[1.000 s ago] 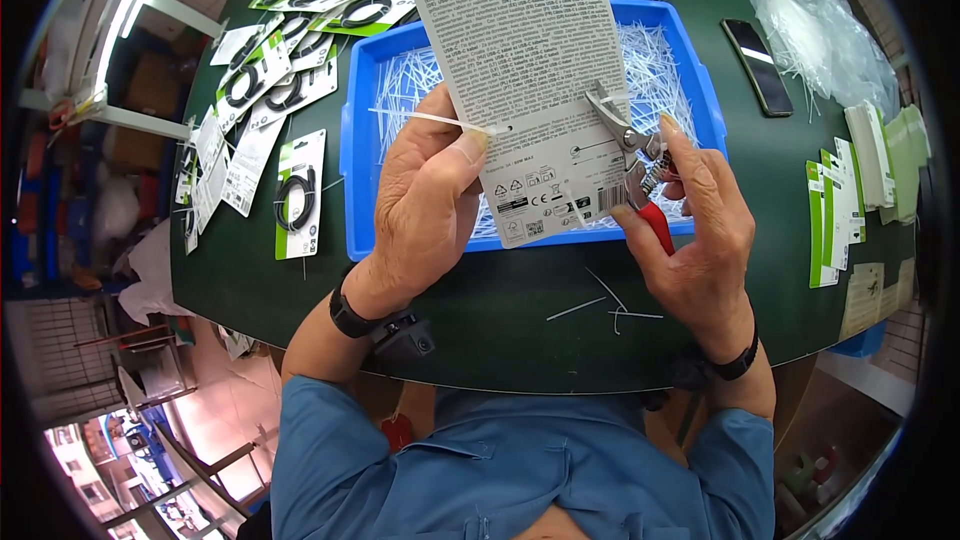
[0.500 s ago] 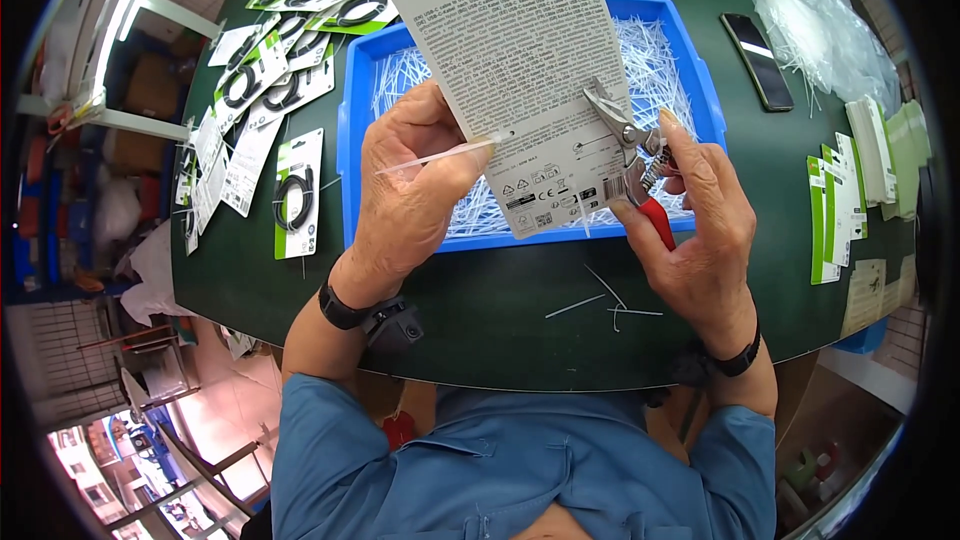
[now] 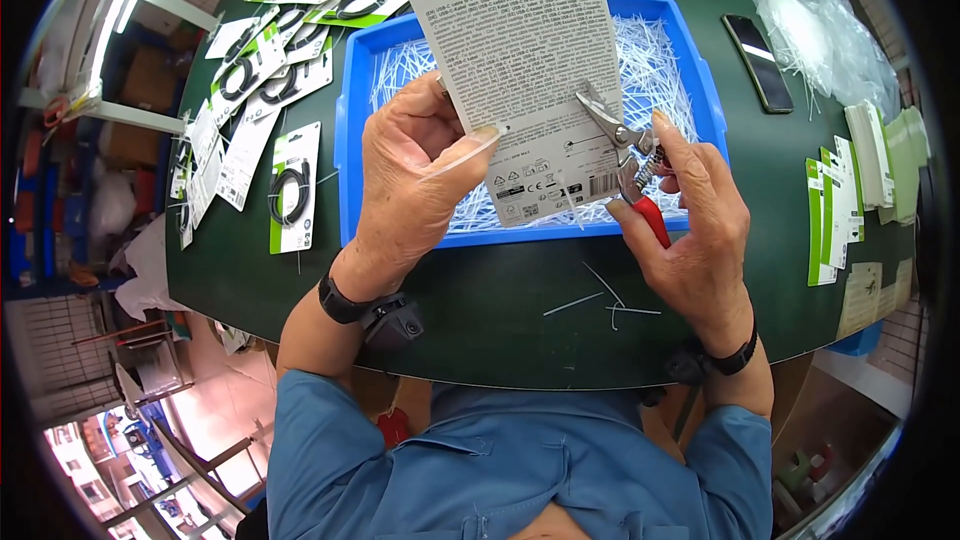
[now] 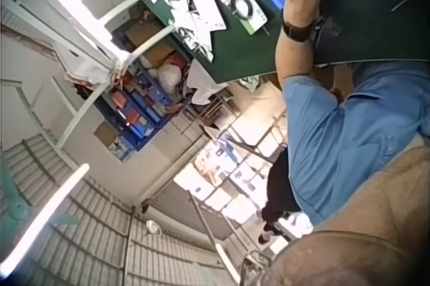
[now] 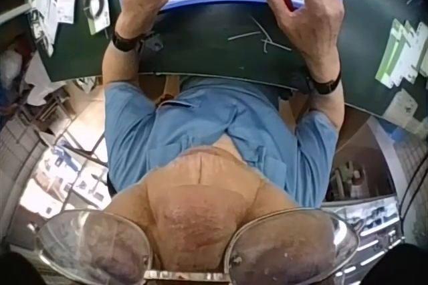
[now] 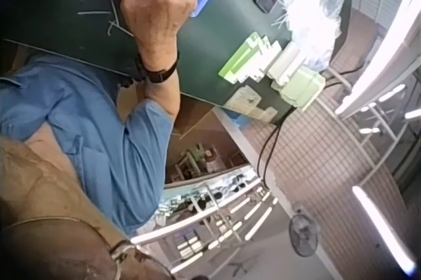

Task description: The person picks up a packaged cable from a pile, turns it over, and uses shears to snip the plastic ties. After pulling the cut ties from the package, the person sets it aside and reaches for another one to repeat the process.

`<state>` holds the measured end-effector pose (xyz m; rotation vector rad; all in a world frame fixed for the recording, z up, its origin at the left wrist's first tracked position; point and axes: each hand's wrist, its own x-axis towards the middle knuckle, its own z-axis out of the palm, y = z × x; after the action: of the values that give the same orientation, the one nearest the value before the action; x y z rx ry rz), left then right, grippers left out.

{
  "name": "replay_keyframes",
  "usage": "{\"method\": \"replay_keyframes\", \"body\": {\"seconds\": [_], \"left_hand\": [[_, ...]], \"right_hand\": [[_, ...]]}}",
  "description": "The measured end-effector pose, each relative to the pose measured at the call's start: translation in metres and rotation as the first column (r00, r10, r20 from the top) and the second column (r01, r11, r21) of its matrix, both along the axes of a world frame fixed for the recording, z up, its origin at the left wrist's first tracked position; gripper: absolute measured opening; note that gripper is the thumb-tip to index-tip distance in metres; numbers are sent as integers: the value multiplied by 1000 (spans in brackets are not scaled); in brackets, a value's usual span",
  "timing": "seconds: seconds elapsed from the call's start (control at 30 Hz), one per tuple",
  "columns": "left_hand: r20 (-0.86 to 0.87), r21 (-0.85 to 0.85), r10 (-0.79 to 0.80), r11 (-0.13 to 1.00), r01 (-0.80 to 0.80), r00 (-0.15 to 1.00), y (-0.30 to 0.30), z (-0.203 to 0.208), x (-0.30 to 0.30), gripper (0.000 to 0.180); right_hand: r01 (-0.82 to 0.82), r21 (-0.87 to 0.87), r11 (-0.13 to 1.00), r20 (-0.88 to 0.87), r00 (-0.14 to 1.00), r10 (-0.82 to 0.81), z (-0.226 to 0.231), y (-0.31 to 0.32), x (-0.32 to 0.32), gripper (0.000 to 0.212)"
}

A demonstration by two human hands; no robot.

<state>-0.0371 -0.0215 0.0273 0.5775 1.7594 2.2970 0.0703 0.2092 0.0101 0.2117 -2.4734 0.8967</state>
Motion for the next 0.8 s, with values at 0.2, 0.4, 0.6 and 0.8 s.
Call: {"method": "replay_keyframes", "body": {"seconds": [0.2, 0.4, 0.6, 0.8], "left_hand": [[16, -26, 51, 998, -50, 999, 4, -3, 2, 23], [15, -8, -2, 1000, 3, 1000, 3, -5, 5, 32], [42, 15, -36, 999, 35, 998, 10, -1, 12, 51], [34, 13, -60, 998, 60, 998, 10, -2, 17, 57]], "right_hand": [[6, 45, 999, 45, 999, -8, -3, 0, 0, 76], [3, 58, 998, 48, 999, -5, -6, -2, -3, 77], [23, 78, 997, 55, 998, -27, -2, -1, -1, 79], [51, 119, 992, 44, 997, -57, 0, -2, 3, 80]]}}
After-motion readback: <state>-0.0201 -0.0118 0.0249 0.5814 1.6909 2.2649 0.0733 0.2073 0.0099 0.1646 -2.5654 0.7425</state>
